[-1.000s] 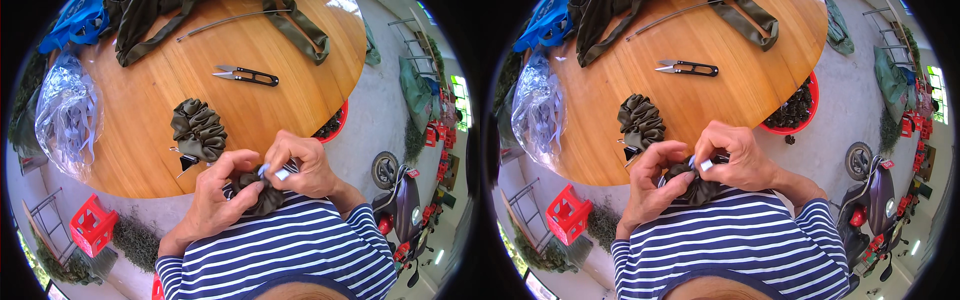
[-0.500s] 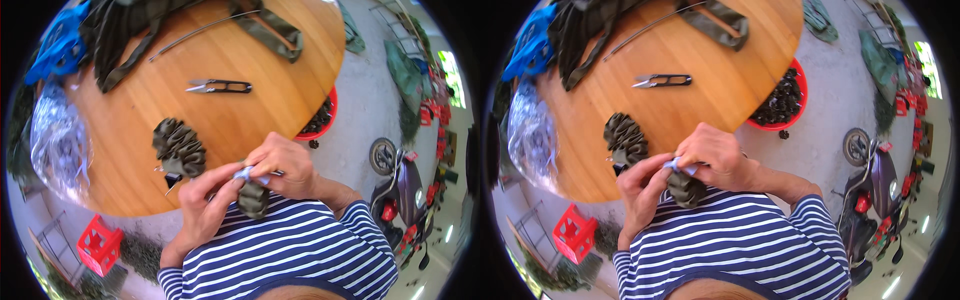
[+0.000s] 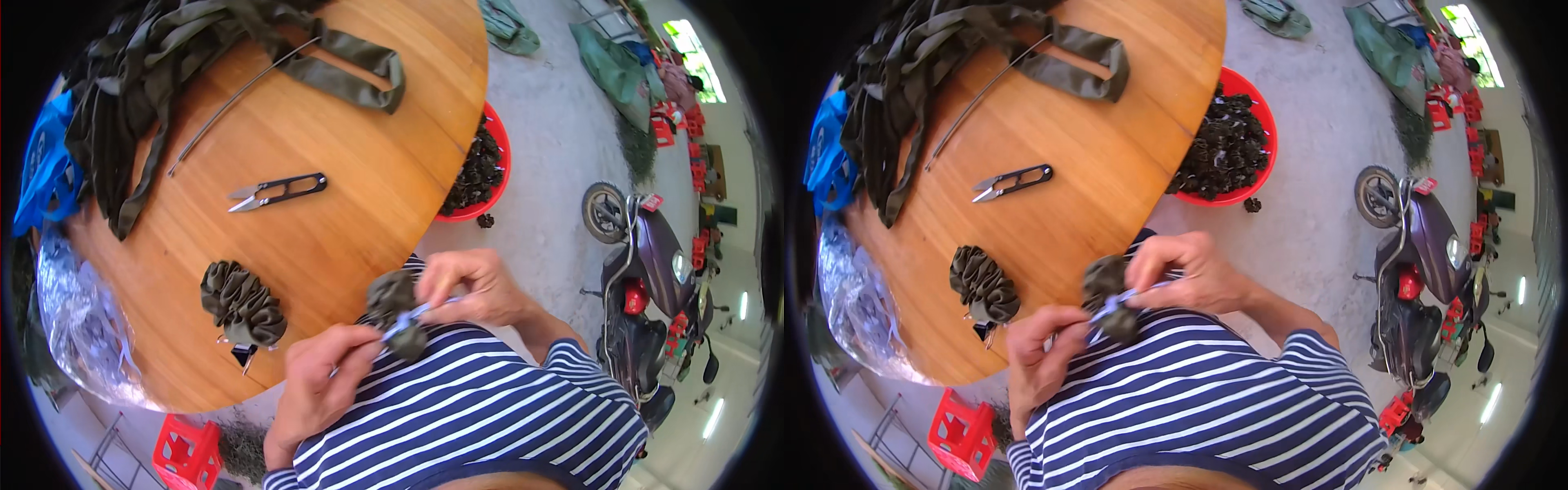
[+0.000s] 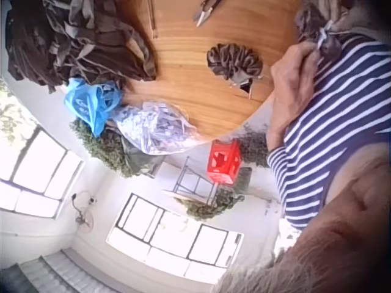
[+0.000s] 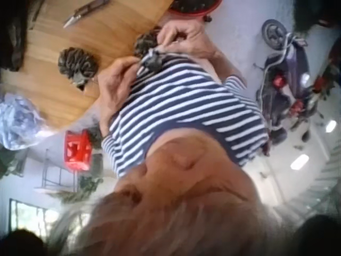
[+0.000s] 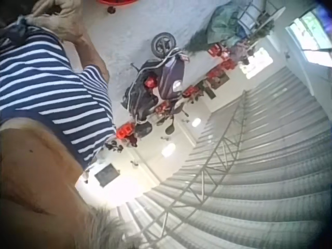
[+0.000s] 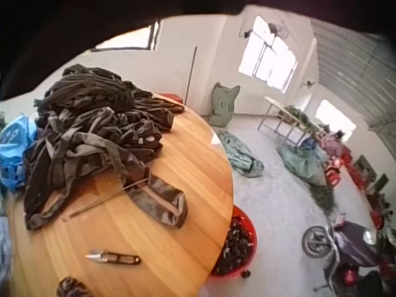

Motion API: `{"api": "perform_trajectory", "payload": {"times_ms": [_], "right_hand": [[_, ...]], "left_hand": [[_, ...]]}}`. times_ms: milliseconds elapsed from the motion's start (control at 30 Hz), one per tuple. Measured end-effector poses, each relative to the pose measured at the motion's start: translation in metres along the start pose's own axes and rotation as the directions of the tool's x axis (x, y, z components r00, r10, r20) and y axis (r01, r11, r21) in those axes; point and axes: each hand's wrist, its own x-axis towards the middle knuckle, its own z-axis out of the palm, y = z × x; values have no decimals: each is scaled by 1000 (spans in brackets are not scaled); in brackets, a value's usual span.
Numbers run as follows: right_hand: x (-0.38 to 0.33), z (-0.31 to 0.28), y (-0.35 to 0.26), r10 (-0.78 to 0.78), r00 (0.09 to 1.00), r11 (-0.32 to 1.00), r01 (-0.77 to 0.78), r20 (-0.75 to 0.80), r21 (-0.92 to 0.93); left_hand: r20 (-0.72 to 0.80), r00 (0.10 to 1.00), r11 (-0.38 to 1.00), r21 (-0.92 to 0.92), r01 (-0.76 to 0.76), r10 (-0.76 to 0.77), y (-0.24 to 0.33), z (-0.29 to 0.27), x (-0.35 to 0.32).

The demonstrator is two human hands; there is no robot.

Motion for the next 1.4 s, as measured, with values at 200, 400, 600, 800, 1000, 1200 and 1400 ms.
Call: {"api": "perform_trajectory", "payload": {"times_ms": [200,400,600,800,1000,1200,1400], "right_hand": [[-34,-94,3,169,800,869,-396,-576,-296],[15,-52,-5,-437,689,562,-293,-578,-774],[71,71,-9,-536,676,374,727,505,-576],[93,95,10,-543,569,154,790,617,-593],[100,102,21,-581,593,155,753,558,-639],[90,106,-14,26,965,961,47,260,-271],[104,98,-36,164,942,969,-98,293,-229]], "left_hand": [[129,980,980,112,-163,148,-4,-17,-6],[-281,936,971,-169,168,-211,-18,-26,-57],[-517,779,865,-497,66,-356,-31,-20,-74],[-525,772,847,-531,33,-359,-35,-20,-74],[-491,809,824,-566,-14,-323,-40,-21,-71],[-713,700,937,-270,-223,-39,-46,-19,-54],[-682,538,851,507,-140,495,-36,-29,-32]]}}
